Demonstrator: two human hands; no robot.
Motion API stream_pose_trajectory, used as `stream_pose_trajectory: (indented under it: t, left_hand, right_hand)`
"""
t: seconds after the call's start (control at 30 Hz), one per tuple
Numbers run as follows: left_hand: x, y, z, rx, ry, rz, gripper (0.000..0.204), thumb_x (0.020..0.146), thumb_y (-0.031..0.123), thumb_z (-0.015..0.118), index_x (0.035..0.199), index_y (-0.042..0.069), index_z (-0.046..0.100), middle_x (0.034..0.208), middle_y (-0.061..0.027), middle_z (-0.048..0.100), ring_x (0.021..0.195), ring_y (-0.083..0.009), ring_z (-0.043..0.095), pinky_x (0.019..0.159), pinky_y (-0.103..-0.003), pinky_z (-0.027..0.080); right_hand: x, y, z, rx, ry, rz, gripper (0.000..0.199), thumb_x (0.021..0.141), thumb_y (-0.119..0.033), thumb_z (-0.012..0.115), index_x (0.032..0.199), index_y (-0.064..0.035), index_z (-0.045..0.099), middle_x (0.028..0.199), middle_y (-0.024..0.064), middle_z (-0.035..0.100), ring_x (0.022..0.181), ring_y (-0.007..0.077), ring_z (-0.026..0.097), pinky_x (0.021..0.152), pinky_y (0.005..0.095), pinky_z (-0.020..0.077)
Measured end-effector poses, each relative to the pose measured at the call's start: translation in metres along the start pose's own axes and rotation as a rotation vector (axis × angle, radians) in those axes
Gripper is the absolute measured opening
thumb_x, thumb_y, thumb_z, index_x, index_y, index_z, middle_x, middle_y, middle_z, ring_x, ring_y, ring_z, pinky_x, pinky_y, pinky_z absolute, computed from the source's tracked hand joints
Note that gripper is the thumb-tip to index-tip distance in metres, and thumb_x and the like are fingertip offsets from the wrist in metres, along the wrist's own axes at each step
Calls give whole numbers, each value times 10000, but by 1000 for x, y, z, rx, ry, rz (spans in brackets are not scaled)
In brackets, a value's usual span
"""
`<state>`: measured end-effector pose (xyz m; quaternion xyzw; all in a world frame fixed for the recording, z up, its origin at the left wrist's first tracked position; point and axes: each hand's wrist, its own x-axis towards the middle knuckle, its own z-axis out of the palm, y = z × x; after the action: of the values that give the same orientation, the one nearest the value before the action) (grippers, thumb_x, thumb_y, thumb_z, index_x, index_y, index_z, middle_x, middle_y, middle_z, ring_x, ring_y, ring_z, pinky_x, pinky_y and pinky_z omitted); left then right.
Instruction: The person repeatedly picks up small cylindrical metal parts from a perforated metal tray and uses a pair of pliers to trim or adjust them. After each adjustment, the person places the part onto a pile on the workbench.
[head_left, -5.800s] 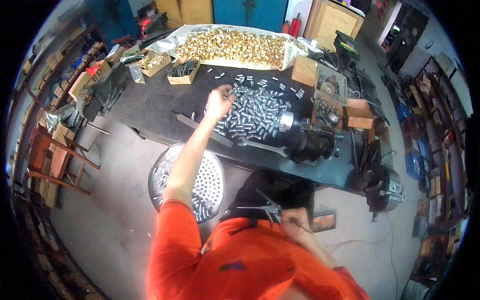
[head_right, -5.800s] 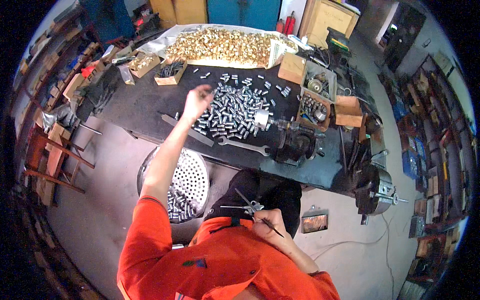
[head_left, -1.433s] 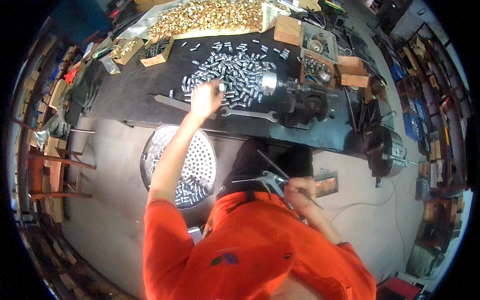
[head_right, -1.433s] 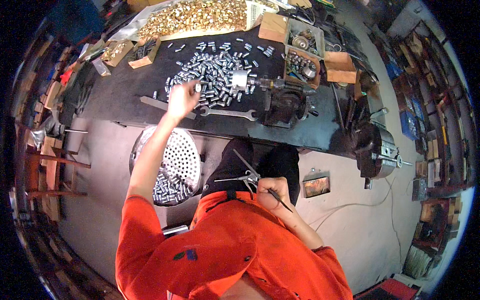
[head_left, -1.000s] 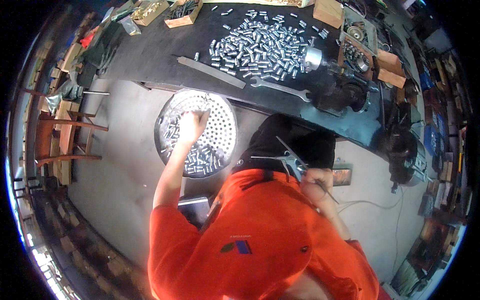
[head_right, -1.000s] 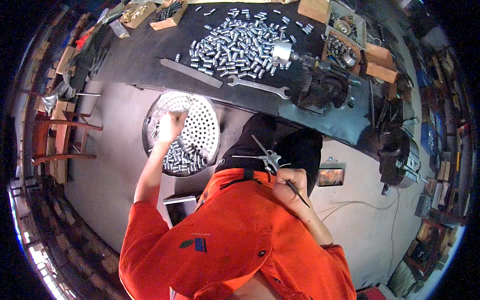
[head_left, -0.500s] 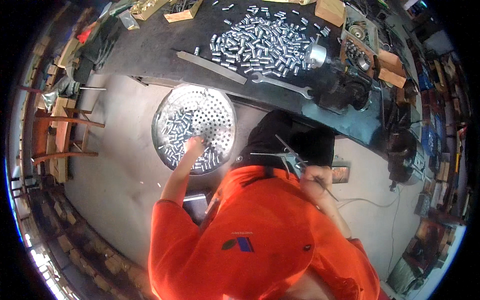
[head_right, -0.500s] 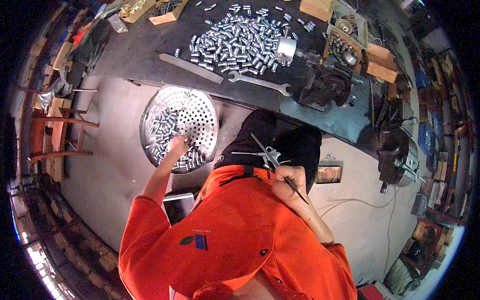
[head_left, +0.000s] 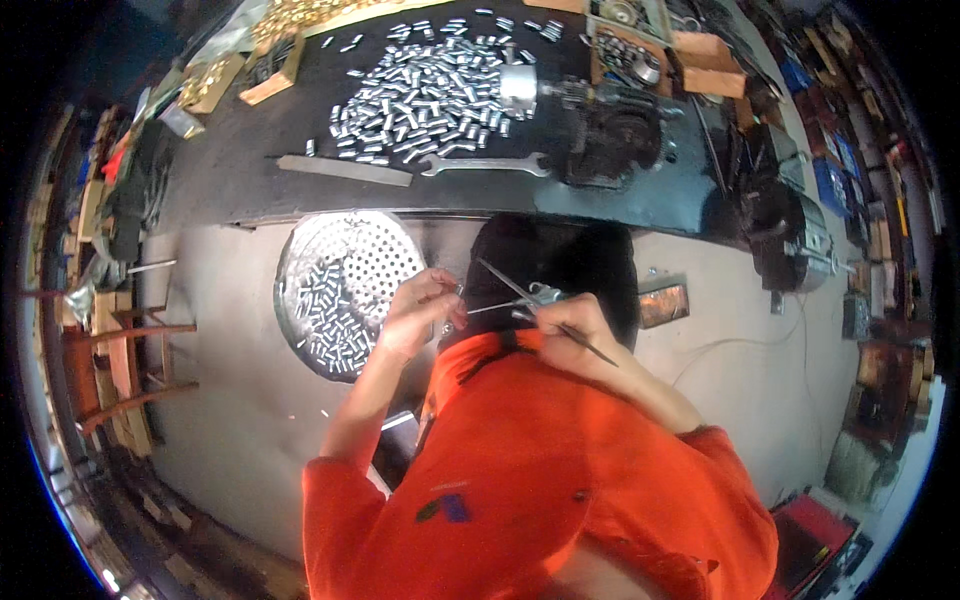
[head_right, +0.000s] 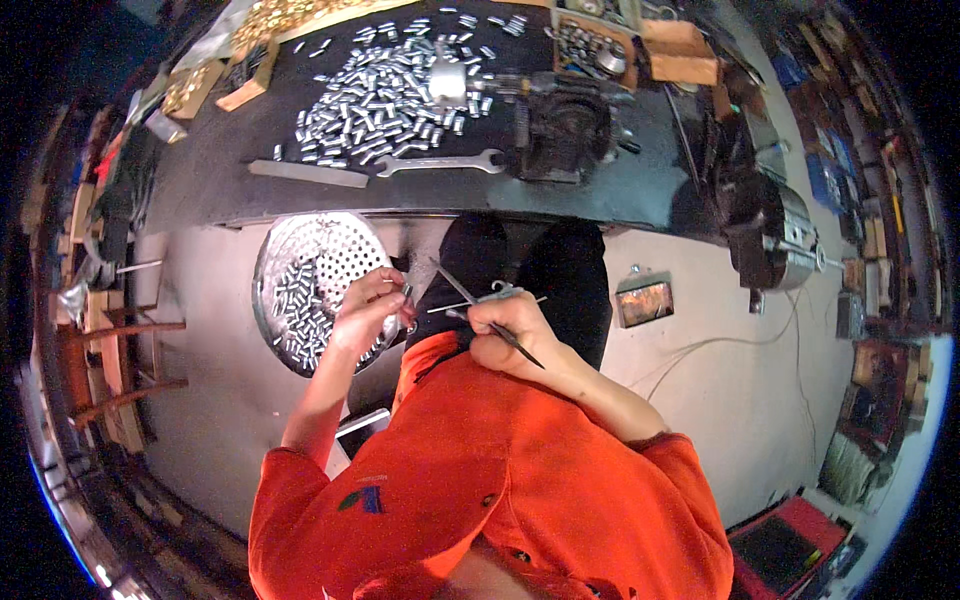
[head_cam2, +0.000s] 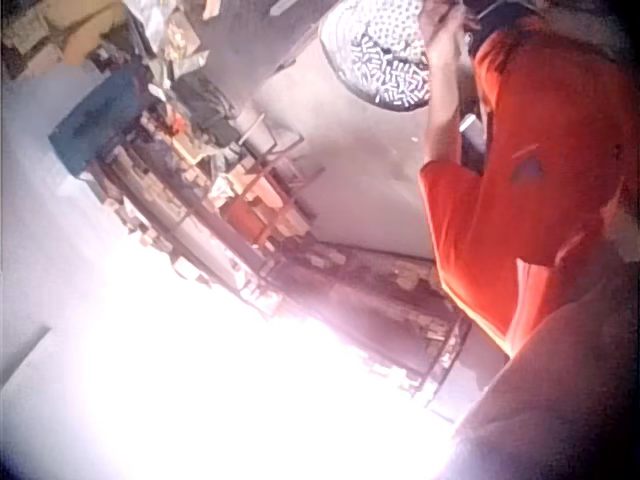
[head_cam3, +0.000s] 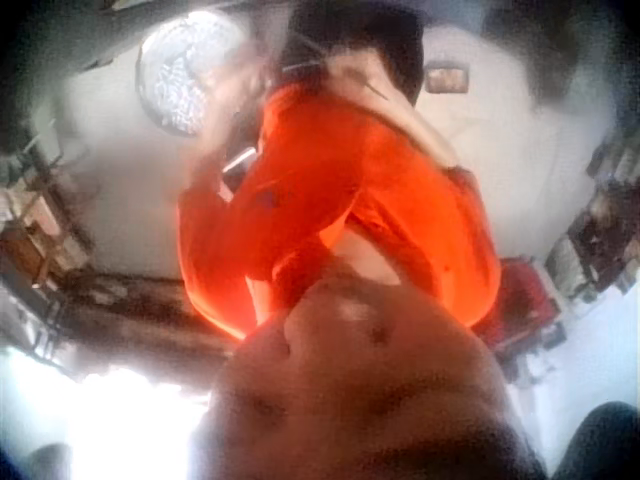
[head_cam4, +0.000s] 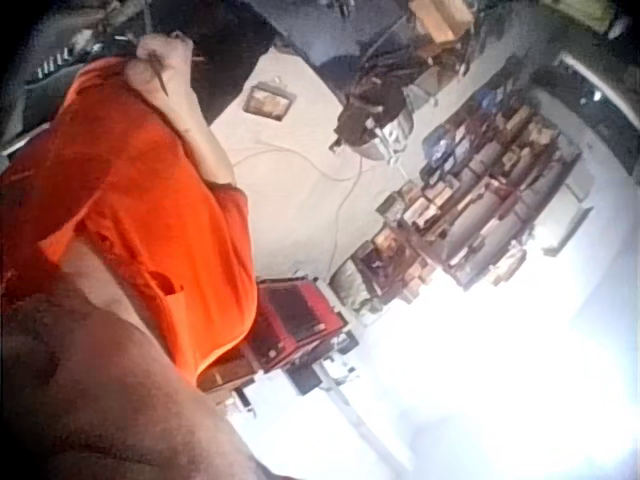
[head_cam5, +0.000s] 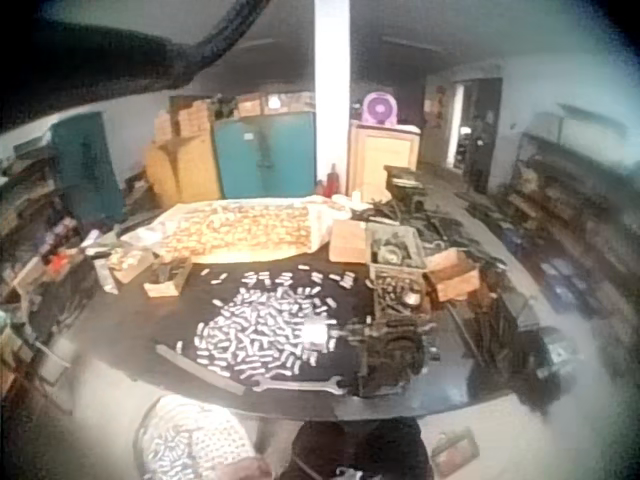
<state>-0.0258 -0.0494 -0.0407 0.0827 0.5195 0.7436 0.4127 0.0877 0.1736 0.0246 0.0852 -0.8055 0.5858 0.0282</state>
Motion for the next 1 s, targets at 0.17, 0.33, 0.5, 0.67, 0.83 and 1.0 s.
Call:
stream_pose_trajectory:
  t: [0.17,0.33,0.5,0.67,0.83,1.0]
  left_hand:
    - [-3,4,43,-314,28,-120,270,823,204,534,992,-6,519,640,-81,548,512,-198,523,518,-309,447]
    - [-5,-5,54,-442,22,-171,303,839,292,550,882,-7,558,497,-61,457,381,-202,445,455,-302,421]
    - [-8,11,65,-268,12,-117,376,922,356,460,874,-1,568,508,-54,494,373,-179,474,493,-316,470]
    - [-12,18,72,66,81,-9,262,906,212,539,916,-46,586,665,-77,590,467,-161,549,530,-272,505]
    - [-10,18,75,295,52,144,126,874,28,550,963,-49,596,762,-87,632,661,-136,615,611,-252,510]
    - [-11,19,78,410,37,261,132,862,3,549,979,-33,600,876,-61,643,806,-108,609,704,-227,495]
  right_hand:
    - [6,-7,-6,45,-13,-3,219,618,-15,551,555,-36,343,486,89,297,419,157,309,409,302,273]
    - [5,-6,-6,57,-43,-35,221,634,-43,570,581,-34,356,504,92,322,429,176,329,417,302,293]
    - [4,-3,-4,71,-50,-50,212,633,-46,583,593,-28,376,514,105,352,436,209,369,429,312,323]
    - [6,-13,-4,21,-37,-94,163,622,-36,585,598,-18,424,526,127,424,460,273,462,446,338,364]
    - [7,-12,0,-45,11,-141,128,610,-24,578,596,-15,452,542,138,478,507,318,521,460,352,399]
    - [6,5,4,13,14,-98,123,633,-11,547,587,-23,433,493,83,393,443,165,428,432,291,347]
